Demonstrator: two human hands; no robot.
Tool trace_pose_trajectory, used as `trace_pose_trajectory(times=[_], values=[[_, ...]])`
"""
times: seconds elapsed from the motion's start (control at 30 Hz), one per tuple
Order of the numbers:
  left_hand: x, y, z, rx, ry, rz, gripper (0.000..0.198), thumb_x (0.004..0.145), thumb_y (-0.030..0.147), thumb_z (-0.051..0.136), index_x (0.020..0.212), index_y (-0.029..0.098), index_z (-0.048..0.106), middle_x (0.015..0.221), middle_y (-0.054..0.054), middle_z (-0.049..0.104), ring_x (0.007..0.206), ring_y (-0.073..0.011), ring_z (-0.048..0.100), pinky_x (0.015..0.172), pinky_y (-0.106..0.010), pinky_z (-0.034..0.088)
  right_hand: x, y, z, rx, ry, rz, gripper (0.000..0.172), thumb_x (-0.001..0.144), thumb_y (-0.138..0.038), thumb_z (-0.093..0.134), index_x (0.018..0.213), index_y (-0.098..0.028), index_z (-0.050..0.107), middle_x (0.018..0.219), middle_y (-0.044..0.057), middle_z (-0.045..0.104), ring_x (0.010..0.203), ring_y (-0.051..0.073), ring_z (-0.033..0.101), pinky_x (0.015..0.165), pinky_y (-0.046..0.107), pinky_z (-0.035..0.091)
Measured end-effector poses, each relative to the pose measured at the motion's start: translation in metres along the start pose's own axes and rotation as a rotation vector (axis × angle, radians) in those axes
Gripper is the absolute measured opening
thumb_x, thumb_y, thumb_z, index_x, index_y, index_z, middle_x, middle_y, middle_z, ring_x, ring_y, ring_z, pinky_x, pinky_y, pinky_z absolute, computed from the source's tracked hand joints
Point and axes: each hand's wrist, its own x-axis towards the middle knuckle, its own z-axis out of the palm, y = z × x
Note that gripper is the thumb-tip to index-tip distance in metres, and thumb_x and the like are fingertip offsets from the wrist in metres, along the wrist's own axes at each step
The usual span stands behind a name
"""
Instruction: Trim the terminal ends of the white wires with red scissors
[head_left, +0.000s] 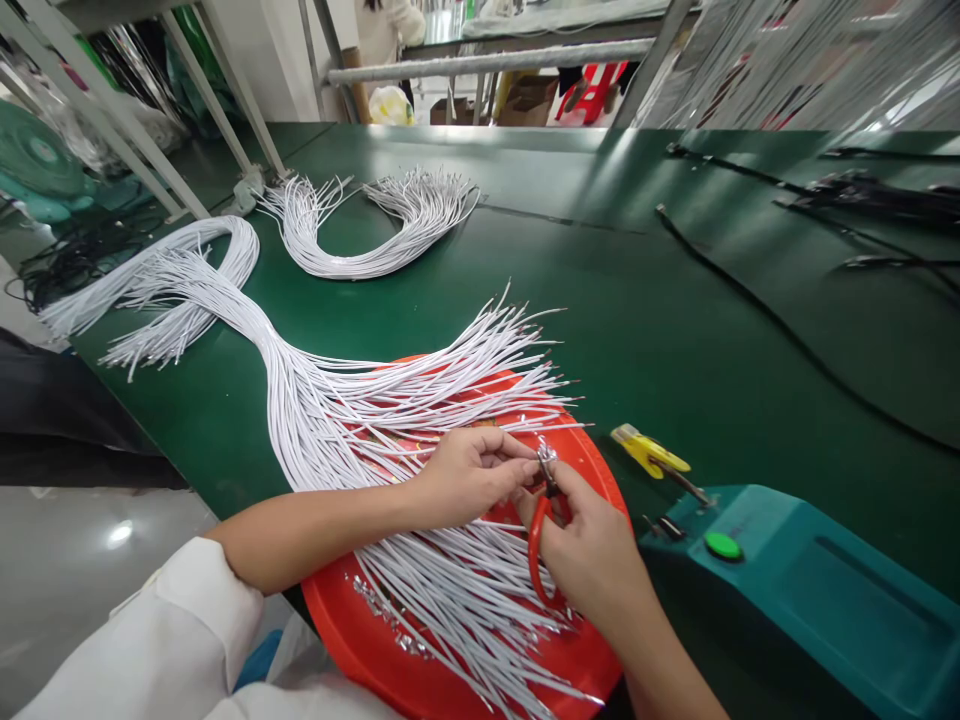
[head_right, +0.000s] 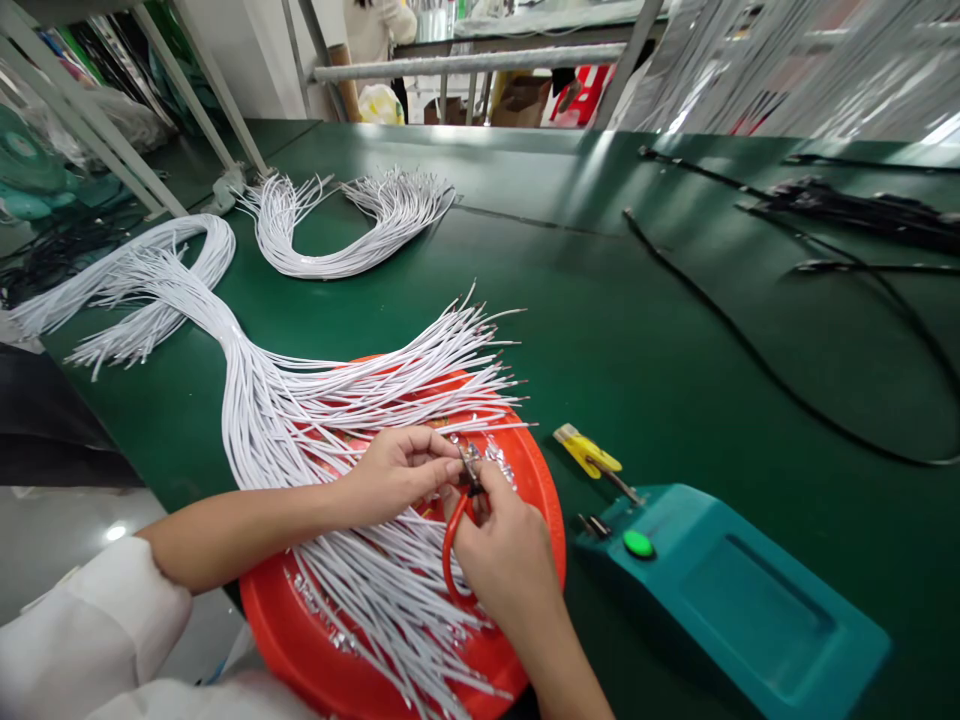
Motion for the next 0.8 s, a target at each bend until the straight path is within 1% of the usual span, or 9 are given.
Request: trace_pose_trajectory(times=[0.23, 0.37, 0.5, 0.6, 0.67, 0.8], values=[[0.001, -0.003, -0.002, 0.056, 0.010, 0.007, 0.022, 0.067, 0.023, 0.072, 0.080, 0.009, 0.060, 0.065, 0.000, 0.062, 0.055, -0.0054, 0.056, 0.052, -0.016, 0.044, -0.001, -0.001, -0.001, 0.029, -0.028, 0.010, 0.025, 0.077, -0.038, 0.054, 0.093, -0.021, 0.061, 0.058, -0.001, 0.060, 0.058, 0.019, 0.060, 0.052, 0.027, 0.043], [0.000, -0.001, -0.001, 0.081, 0.016, 0.002, 0.017, 0.068, 0.021, 0.070, 0.076, 0.009, 0.060, 0.061, 0.001, 0.060, 0.052, -0.0049, 0.054, 0.050, -0.016, 0.042, 0.000, 0.001, 0.000, 0.046, 0.003, -0.008, 0.022, 0.076, -0.039, 0.053, 0.088, -0.021, 0.061, 0.060, -0.001, 0.060, 0.053, 0.017, 0.056, 0.049, 0.026, 0.041], [0.000, 0.000, -0.001, 0.073, 0.006, 0.023, 0.013, 0.069, 0.016, 0.068, 0.077, 0.009, 0.060, 0.062, 0.002, 0.060, 0.054, -0.0053, 0.055, 0.051, -0.016, 0.043, -0.001, 0.001, 0.000, 0.036, -0.022, -0.006, 0.021, 0.076, -0.040, 0.053, 0.084, -0.022, 0.059, 0.055, -0.003, 0.055, 0.050, 0.015, 0.052, 0.048, 0.025, 0.039], [0.000, -0.001, 0.000, 0.067, -0.015, 0.034, 0.009, 0.071, 0.014, 0.064, 0.077, 0.009, 0.059, 0.061, 0.002, 0.059, 0.053, -0.0044, 0.055, 0.051, -0.015, 0.042, -0.002, -0.003, 0.000, 0.010, -0.005, 0.016, 0.022, 0.076, -0.043, 0.052, 0.079, -0.022, 0.057, 0.053, -0.004, 0.052, 0.046, 0.014, 0.047, 0.046, 0.025, 0.036], [-0.001, -0.001, -0.001, 0.053, -0.022, 0.038, 0.009, 0.072, 0.014, 0.064, 0.077, 0.009, 0.059, 0.061, 0.002, 0.059, 0.052, -0.0041, 0.055, 0.051, -0.015, 0.042, -0.003, -0.006, 0.000, 0.014, 0.007, 0.029, 0.023, 0.077, -0.045, 0.050, 0.078, -0.022, 0.057, 0.053, -0.004, 0.051, 0.046, 0.013, 0.046, 0.046, 0.025, 0.034], [-0.001, -0.001, -0.001, 0.041, -0.027, 0.039, 0.010, 0.071, 0.015, 0.065, 0.077, 0.009, 0.059, 0.060, 0.002, 0.059, 0.051, -0.0036, 0.053, 0.050, -0.015, 0.042, -0.003, -0.010, -0.002, 0.020, -0.016, 0.031, 0.022, 0.077, -0.043, 0.050, 0.078, -0.022, 0.056, 0.053, -0.004, 0.051, 0.046, 0.013, 0.045, 0.046, 0.025, 0.034]])
